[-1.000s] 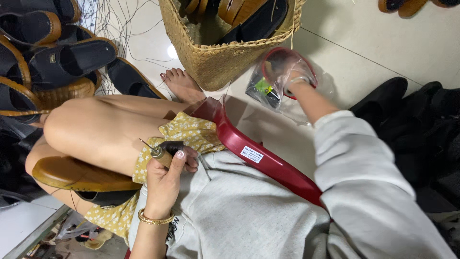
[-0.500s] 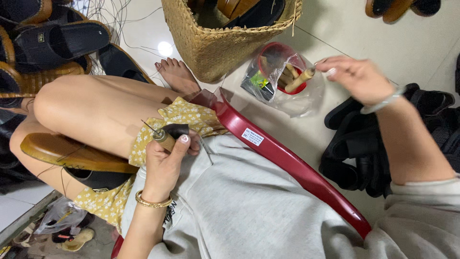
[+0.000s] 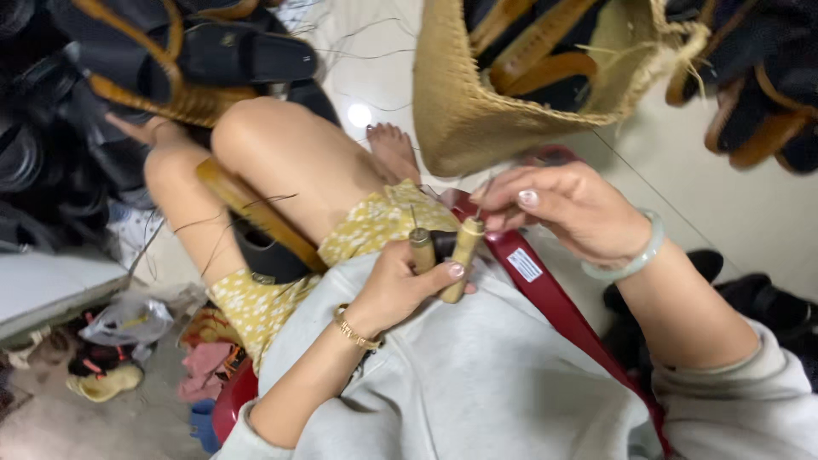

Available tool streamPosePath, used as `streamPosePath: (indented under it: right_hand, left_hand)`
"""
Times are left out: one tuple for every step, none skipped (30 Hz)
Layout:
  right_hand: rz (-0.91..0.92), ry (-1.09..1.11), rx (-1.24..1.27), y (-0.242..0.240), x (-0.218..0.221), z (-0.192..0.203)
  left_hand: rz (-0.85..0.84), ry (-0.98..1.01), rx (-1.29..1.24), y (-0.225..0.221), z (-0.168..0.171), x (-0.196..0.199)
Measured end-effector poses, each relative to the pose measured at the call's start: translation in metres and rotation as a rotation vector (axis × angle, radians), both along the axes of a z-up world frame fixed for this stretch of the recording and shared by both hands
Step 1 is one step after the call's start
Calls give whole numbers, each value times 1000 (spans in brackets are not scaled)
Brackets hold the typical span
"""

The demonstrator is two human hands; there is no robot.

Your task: The person stitches the strap onto a black sandal using a needle-like tool and thread, repeatedly pulling the thread through the material while seated near a pile of sandals and a basket.

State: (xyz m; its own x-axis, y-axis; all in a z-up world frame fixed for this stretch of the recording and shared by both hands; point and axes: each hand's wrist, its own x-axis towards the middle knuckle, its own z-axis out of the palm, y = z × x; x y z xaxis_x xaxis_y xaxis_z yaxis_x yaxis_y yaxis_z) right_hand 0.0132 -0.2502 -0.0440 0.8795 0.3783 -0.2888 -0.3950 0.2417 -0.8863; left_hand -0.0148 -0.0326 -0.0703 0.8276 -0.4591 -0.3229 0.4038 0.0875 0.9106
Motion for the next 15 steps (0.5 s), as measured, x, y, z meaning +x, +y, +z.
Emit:
streamPosePath:
  right_hand:
    - [-70,49,33,3,-1,-3]
    - [-148,96,60,4,-2,-6]
    - [-130,91,56,8,-3,-12]
    - [-222,108,53,11,-3,-19]
    - [-314,124,50,14,-4,-25]
    - [-307,119,45,20,-4,-26]
    - [-312,87,-24,25,-4,-27]
    - [-320,56,-91,30,-5,-28]
    - [-315,53,-94,32,-5,-28]
    - [-333,41,-119,34,-4,-29]
    - [-352,29,-143,36,-4,-29]
    - [-350,28,-146,36,-4,-31]
    - [-361,32,-144,35,-5,-33]
    - [-371,38,-141,35,-5,-35]
    - [-369,37,-143,36,-5,-33]
  left_hand:
    - [12,54,-54,-1,8,1]
    - [16,106,-114,-3,16,2]
    - [34,100,-119,-1,6,-1]
    - [14,159,-175,1,-3,-2]
    - [-7,218,-232,1,-12,-4]
    - [-1,212,-238,1,-13,-5]
    - [1,248,-276,1,-15,-5]
    - [0,285,-312,0,-16,-6]
    - [4,281,-316,0,-16,-6]
    - [3,281,-314,1,-16,-6]
    - [2,280,-313,1,-16,-6]
    - [3,279,-316,1,-19,-7]
    - [5,281,-304,2,-23,-9]
    - [8,284,-291,2,-26,-10]
    - [10,284,-293,2,-23,-9]
